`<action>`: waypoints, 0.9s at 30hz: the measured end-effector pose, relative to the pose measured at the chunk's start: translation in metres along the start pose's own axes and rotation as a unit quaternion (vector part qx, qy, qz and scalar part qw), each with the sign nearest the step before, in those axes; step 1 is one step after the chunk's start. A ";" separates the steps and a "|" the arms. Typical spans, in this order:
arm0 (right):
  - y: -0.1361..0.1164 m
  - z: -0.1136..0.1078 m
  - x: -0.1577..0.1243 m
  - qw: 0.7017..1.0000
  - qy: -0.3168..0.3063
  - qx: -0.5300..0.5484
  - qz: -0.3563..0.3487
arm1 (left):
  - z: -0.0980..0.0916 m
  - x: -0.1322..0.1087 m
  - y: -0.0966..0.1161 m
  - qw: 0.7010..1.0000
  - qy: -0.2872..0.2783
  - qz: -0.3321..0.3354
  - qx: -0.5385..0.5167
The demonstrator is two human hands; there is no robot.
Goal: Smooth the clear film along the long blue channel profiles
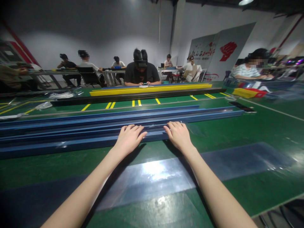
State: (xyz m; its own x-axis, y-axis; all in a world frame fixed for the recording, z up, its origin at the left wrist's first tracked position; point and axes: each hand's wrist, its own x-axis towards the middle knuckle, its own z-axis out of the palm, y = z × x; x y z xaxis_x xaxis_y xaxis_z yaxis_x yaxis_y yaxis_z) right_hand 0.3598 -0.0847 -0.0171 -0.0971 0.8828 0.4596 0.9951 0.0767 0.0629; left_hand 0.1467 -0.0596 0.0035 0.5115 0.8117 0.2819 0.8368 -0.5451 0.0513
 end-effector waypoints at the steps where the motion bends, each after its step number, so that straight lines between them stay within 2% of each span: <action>1: 0.000 -0.001 0.000 1.000 0.000 -0.004 0.007 | -0.001 0.000 -0.001 1.000 0.004 -0.010 0.006; 6: 0.000 -0.003 0.000 0.999 0.005 -0.010 0.033 | -0.004 0.001 -0.009 0.996 0.017 -0.073 0.043; 9: 0.003 -0.001 0.001 0.999 -0.003 -0.005 0.038 | -0.004 0.000 -0.009 0.995 0.017 -0.085 0.056; 13: 0.006 0.002 0.002 1.000 -0.021 0.010 0.013 | -0.001 -0.001 -0.005 0.997 0.019 -0.065 0.049; 20: -0.003 0.006 0.000 0.998 -0.014 0.029 -0.058 | 0.009 0.000 0.002 0.999 0.007 0.036 -0.008; 27: -0.014 0.007 -0.002 0.994 -0.017 0.055 -0.093 | 0.010 0.000 0.000 1.000 -0.005 0.024 -0.008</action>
State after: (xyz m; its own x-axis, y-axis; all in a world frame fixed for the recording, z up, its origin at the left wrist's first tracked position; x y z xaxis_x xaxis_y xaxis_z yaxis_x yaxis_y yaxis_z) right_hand 0.3459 -0.0845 -0.0252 -0.2811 0.8636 0.4185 0.9562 0.2891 0.0458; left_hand 0.1488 -0.0575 -0.0063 0.5528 0.7869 0.2742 0.8083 -0.5863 0.0529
